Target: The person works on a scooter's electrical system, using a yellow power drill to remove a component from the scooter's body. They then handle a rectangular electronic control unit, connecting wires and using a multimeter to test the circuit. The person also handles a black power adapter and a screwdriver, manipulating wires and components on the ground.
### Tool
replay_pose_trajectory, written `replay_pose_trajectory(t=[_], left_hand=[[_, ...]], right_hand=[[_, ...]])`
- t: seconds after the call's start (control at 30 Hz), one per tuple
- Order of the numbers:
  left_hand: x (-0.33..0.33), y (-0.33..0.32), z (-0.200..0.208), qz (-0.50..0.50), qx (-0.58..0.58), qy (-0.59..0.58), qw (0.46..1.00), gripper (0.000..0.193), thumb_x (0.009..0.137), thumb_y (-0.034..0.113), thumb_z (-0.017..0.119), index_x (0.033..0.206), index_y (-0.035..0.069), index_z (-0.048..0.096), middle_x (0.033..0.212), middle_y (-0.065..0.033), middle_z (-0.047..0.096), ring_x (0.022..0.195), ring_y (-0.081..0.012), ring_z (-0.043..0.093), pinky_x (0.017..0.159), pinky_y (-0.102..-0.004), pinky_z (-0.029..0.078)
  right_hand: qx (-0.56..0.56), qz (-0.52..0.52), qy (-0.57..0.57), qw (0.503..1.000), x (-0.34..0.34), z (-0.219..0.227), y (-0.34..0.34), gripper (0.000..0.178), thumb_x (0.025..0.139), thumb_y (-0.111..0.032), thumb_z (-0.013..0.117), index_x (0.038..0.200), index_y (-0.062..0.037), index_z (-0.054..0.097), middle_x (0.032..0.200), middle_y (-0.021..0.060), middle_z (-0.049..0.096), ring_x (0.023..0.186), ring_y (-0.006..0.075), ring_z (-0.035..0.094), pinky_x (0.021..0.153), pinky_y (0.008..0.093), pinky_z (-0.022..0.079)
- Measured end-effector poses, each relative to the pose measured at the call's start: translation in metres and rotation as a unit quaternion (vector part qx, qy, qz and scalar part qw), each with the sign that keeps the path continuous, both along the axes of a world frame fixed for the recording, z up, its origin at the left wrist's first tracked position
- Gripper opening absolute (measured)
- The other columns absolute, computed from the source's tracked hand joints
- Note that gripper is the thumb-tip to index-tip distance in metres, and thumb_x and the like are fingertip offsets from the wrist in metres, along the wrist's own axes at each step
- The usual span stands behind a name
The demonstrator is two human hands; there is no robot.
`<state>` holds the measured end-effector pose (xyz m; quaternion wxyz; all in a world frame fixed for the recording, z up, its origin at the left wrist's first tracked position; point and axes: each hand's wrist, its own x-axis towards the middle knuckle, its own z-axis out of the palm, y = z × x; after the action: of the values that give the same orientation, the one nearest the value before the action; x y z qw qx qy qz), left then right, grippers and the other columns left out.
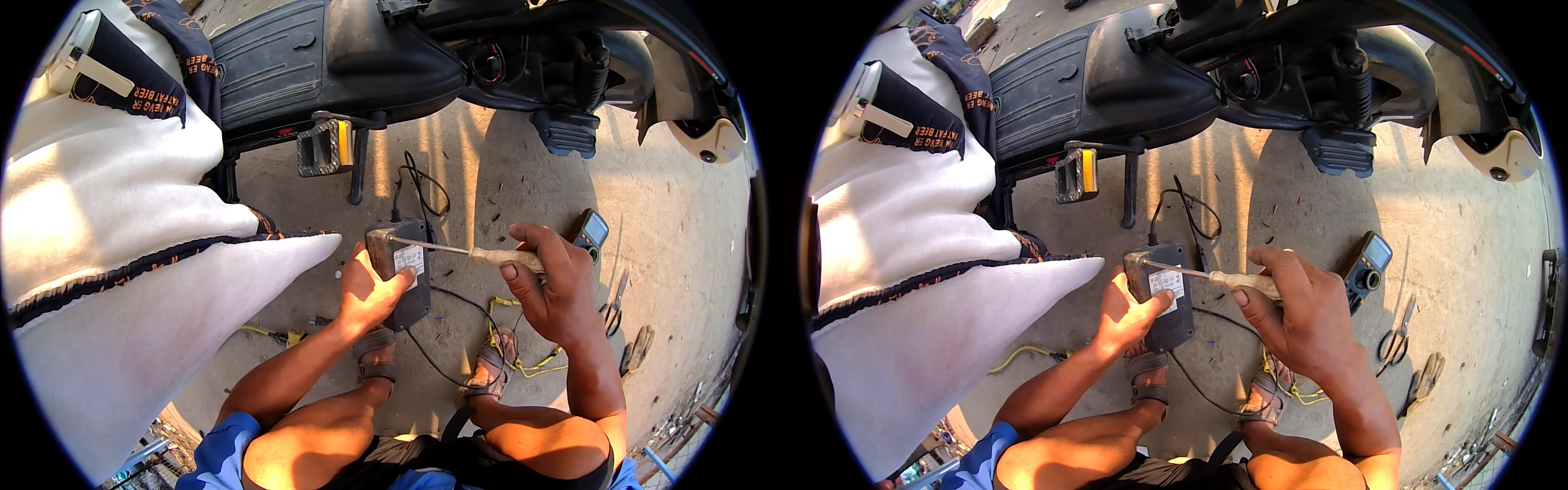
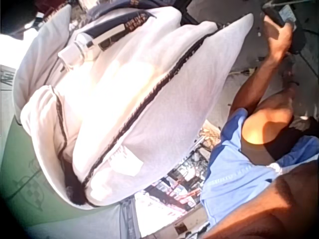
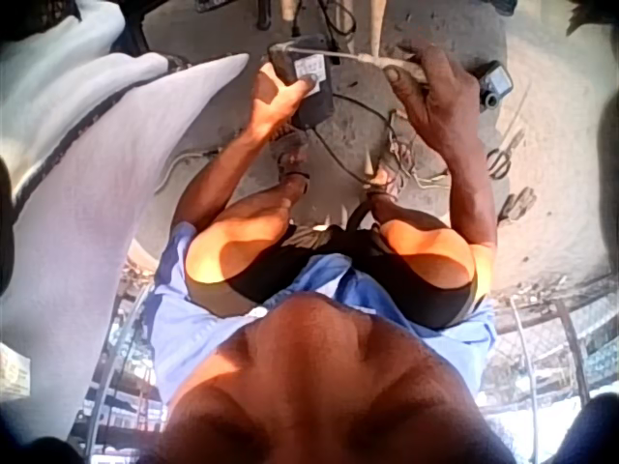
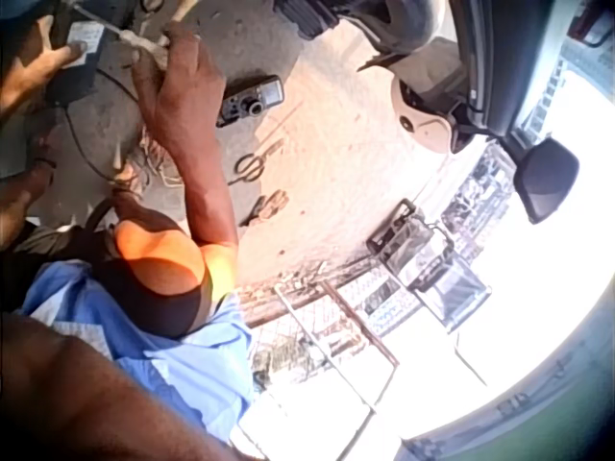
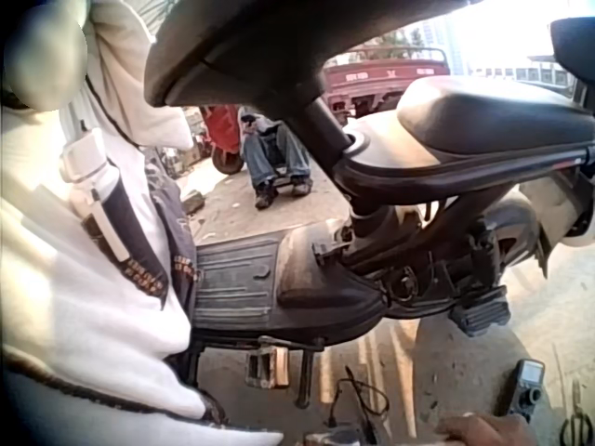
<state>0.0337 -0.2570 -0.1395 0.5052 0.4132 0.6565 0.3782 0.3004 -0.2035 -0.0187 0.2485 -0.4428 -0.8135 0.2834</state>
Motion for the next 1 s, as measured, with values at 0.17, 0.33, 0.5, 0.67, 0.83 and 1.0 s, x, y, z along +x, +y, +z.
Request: replay_pose_trajectory(t=[0.17,0.33,0.5,0.67,0.83,1.0], left_hand=[[0.000,0.000,0.000,0.005,0.002,-0.008,1.000,0.045,0.080,0.011,0.079,0.116,-0.004,0.059,0.110,-0.0156,0.070,0.101,-0.0225,0.069,0.089,-0.0361,0.056],[0.000,0.000,0.004,0.004,0.009,0.022,1.000,0.044,0.079,0.011,0.079,0.115,-0.004,0.058,0.110,-0.0161,0.070,0.101,-0.0234,0.070,0.089,-0.0367,0.056],[-0.002,0.000,0.001,0.009,0.003,0.054,0.998,0.046,0.078,0.015,0.080,0.112,-0.004,0.058,0.104,-0.0170,0.072,0.097,-0.0253,0.072,0.087,-0.0375,0.057],[-0.004,0.000,0.004,-0.002,0.002,0.087,0.996,0.049,0.077,0.018,0.082,0.112,-0.005,0.057,0.102,-0.0191,0.073,0.096,-0.0263,0.072,0.087,-0.0376,0.057],[-0.002,0.001,0.003,-0.002,0.013,0.081,0.997,0.049,0.077,0.019,0.081,0.111,-0.006,0.057,0.103,-0.0205,0.073,0.096,-0.0269,0.073,0.087,-0.0372,0.057],[-0.003,0.001,0.009,-0.002,0.004,0.091,0.996,0.047,0.077,0.018,0.080,0.111,-0.005,0.058,0.102,-0.0193,0.073,0.096,-0.0258,0.073,0.087,-0.0369,0.057]], right_hand=[[0.010,-0.039,0.106,0.994,-0.013,0.003,-0.002,0.042,0.090,-0.015,0.076,0.125,-0.0014,0.057,0.094,0.0172,0.068,0.078,0.0361,0.070,0.068,0.0412,0.055],[0.009,0.010,-0.002,1.000,-0.001,0.001,0.000,0.041,0.090,-0.010,0.075,0.125,-0.0009,0.055,0.096,0.0163,0.064,0.079,0.0368,0.067,0.068,0.0421,0.053],[-0.018,-0.022,0.062,0.998,-0.007,0.001,-0.003,0.033,0.090,-0.010,0.074,0.118,-0.0011,0.058,0.095,0.0159,0.064,0.078,0.0359,0.066,0.065,0.0429,0.051],[0.007,0.018,-0.027,0.999,-0.001,0.005,-0.001,0.033,0.095,-0.013,0.069,0.123,0.0003,0.057,0.095,0.0152,0.067,0.075,0.0293,0.064,0.069,0.0392,0.051],[-0.027,-0.020,0.030,0.999,-0.003,0.001,-0.007,0.024,0.096,-0.010,0.066,0.116,0.0010,0.058,0.091,0.0158,0.064,0.074,0.0301,0.064,0.067,0.0389,0.050],[-0.003,-0.031,0.050,0.998,-0.008,-0.001,-0.007,0.028,0.098,-0.013,0.065,0.121,0.0019,0.058,0.095,0.0177,0.066,0.075,0.0316,0.065,0.068,0.0395,0.050]])
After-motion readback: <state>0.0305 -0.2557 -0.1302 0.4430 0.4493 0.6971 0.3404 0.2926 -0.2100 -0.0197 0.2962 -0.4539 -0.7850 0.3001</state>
